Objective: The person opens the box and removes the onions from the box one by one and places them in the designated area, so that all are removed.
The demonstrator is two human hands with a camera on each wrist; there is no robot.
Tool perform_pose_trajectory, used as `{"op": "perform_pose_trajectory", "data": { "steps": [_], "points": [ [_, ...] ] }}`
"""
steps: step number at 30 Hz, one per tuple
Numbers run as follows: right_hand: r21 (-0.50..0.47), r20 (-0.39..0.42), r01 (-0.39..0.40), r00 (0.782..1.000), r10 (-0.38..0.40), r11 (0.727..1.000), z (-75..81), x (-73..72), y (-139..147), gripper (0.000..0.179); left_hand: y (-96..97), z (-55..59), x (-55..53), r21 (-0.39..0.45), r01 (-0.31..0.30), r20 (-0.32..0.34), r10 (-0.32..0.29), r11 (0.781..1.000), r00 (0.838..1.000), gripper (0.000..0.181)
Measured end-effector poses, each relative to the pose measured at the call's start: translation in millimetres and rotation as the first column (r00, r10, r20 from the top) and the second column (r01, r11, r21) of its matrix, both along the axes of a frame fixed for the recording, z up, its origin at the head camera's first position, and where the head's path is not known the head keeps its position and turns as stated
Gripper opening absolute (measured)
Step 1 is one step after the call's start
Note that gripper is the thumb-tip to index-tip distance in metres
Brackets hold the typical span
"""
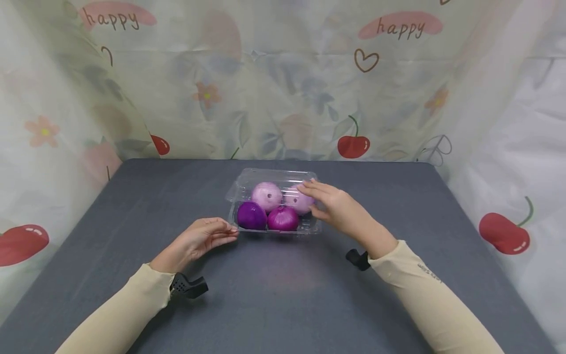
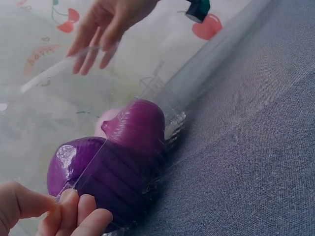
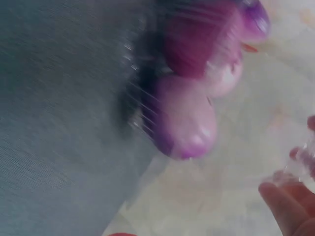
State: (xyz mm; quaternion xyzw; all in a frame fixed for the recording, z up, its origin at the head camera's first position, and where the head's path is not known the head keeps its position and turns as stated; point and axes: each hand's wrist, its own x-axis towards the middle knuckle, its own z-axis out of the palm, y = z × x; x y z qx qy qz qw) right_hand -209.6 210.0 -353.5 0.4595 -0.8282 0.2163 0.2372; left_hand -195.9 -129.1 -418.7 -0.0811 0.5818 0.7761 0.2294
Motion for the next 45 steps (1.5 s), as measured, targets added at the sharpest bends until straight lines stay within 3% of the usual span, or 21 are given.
{"op": "perform_pose_trajectory", "data": {
  "steps": [6,14,18,23,32,40,45],
  "points": [
    [-0.052,0.176,0.070,0.983,-0.060,0.996,20.6,-12.7,4,0.051,0.7,1.0,0.9,0.003,-0.003,0.007,0.003,1.000,1.000,0.027],
    [-0.179,0.383,0.191,0.917,-0.111,0.965,38.7,-34.6,4,0.030,1.5,1.3,0.7,-0.005,-0.003,0.011,0.003,1.000,1.000,0.027],
    [-0.238,0.506,0.277,0.853,-0.125,0.931,42.2,-46.3,4,0.026,2.0,1.9,-0.2,-0.006,0.002,0.000,-0.002,1.000,1.000,0.028],
    [-0.252,0.603,0.367,0.784,-0.151,0.895,43.3,-60.1,3,0.037,2.6,1.4,-0.9,-0.014,0.000,0.000,0.000,1.000,1.000,0.027],
    [-0.436,0.752,0.415,0.655,0.071,0.798,25.8,-88.0,0,0.046,2.0,1.2,-0.1,-0.012,-0.003,0.001,0.003,1.000,1.000,0.026],
    [-0.442,0.827,0.462,0.542,0.150,0.769,-0.7,-96.1,0,0.071,2.5,2.6,0.2,-0.022,-0.008,0.010,0.008,1.000,1.000,0.026],
    [-0.403,0.865,0.469,0.476,0.160,0.786,-21.0,-95.3,5,0.077,2.2,2.8,0.6,-0.017,0.000,0.015,0.001,1.000,1.000,0.027]
  ]
}}
